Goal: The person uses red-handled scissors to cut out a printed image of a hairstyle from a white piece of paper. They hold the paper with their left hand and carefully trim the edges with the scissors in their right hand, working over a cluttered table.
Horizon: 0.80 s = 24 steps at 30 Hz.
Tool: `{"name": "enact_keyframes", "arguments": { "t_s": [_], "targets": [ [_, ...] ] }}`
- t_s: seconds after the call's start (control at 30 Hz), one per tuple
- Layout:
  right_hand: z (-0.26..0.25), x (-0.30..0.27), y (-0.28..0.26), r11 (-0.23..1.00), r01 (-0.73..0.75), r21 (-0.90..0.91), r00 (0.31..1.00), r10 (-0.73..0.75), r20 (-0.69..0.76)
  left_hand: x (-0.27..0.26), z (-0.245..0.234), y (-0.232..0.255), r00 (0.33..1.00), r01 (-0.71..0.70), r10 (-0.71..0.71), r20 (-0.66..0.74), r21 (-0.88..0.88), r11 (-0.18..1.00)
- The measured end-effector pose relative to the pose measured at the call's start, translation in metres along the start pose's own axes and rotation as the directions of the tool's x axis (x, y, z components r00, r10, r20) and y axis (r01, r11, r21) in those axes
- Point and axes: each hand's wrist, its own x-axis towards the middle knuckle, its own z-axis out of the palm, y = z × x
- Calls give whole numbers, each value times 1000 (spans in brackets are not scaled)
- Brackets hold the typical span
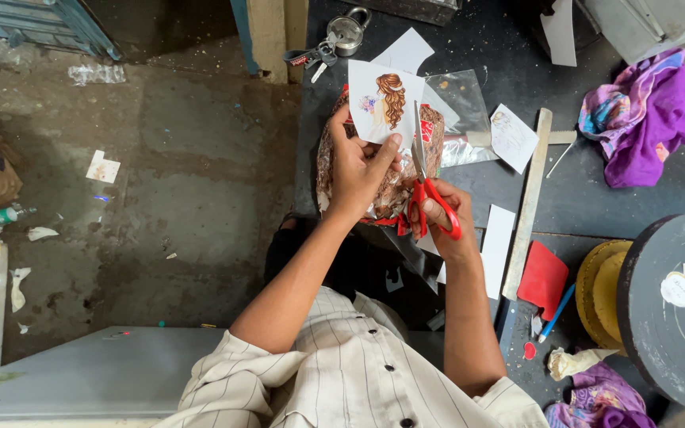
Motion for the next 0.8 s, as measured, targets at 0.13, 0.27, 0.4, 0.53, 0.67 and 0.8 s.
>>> {"name": "enact_keyframes", "arguments": {
  "t_s": [0.13,0.27,0.4,0.53,0.67,0.8],
  "targets": [
    [-2,0,2,1000,-11,17,1000,11,-11,0,1,2,1000,-3,3,-15,-14,1000],
    [-2,-1,0,1000,-13,-5,1000,13,7,-3,1,10,1000,-10,10,-10,-2,1000],
    [1,1,-4,1000,-7,-11,1000,8,30,-3,5,14,1000,-23,22,-15,-21,1000],
    [3,0,-6,1000,26,-13,999,-26,47,-2,3,17,1000,-15,14,27,17,1000],
    [4,1,-10,1000,-5,-12,997,6,71,-2,3,20,998,-2,-1,65,47,999],
    [5,2,-12,997,-10,-79,997,16,77,-3,6,22,997,51,-53,62,45,998]
  ]
}}
